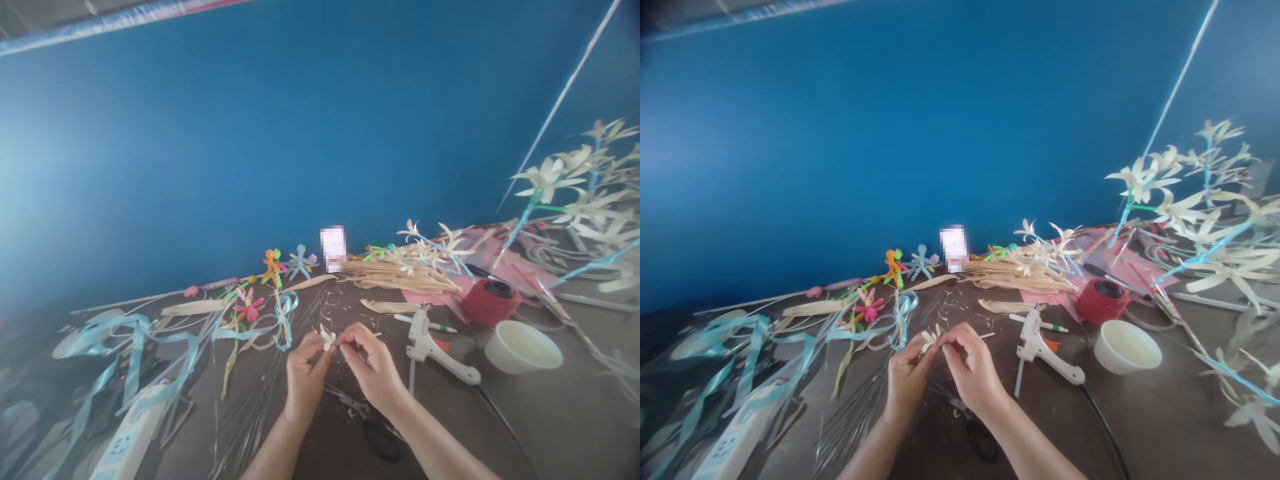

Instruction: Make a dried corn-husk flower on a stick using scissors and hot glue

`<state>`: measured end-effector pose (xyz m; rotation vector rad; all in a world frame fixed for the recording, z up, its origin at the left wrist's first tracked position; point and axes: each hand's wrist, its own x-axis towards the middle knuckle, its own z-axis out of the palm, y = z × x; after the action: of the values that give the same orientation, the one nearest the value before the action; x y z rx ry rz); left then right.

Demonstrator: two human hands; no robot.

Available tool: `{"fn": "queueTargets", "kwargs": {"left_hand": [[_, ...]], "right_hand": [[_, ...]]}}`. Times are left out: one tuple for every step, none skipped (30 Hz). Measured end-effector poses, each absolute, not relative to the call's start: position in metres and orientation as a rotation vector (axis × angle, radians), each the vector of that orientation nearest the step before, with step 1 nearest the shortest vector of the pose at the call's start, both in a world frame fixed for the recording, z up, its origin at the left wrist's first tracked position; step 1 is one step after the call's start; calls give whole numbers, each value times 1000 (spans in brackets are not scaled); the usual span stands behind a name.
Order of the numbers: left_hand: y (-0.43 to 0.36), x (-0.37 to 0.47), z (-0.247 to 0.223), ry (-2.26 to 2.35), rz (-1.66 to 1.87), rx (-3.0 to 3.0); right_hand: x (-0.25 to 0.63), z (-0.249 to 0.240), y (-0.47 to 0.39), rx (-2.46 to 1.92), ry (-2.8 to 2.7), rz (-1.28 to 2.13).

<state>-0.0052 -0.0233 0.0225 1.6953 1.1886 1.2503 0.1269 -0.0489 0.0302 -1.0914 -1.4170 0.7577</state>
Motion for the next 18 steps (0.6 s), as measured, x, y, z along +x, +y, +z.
{"fn": "queueTargets", "kwargs": {"left_hand": [[-23,-5,23,1192,1258,1699],[-23,-5,23,1197,1271,1705],[-23,-5,22,1206,1289,1708],[-22,-6,21,1218,1305,1712],[-22,-6,21,1231,1318,1716],[-22,-6,20,1242,1327,1719],[-22,-6,19,1249,1329,1724],[-21,-7,19,1250,1334,1726],[-21,-7,19,1244,1334,1729],[-21,-7,19,1230,1332,1732],[-21,-6,19,1212,1332,1733],[-21,-6,20,1194,1336,1735],[-21,-6,20,1178,1340,1739],[-21,-6,21,1166,1346,1746],[-21,-6,22,1159,1348,1758],[-21,-6,22,1155,1353,1772],[-21,-6,22,1154,1357,1787],[-22,-6,23,1153,1354,1803]], "right_hand": [[127,30,-49,-1092,-1424,762],[127,30,-50,-1091,-1428,766],[128,30,-50,-1088,-1431,771],[128,30,-50,-1083,-1434,776],[129,30,-50,-1076,-1437,783],[129,30,-51,-1068,-1437,786],[129,30,-51,-1060,-1436,789],[130,30,-51,-1056,-1434,794],[130,30,-51,-1054,-1433,799],[130,31,-51,-1052,-1431,801],[130,31,-52,-1050,-1429,802],[130,31,-52,-1050,-1426,801],[130,32,-52,-1049,-1423,797],[130,32,-52,-1050,-1420,794],[130,32,-51,-1051,-1420,789],[131,32,-52,-1054,-1423,783],[131,32,-52,-1055,-1430,774],[131,32,-52,-1057,-1439,763]]}}
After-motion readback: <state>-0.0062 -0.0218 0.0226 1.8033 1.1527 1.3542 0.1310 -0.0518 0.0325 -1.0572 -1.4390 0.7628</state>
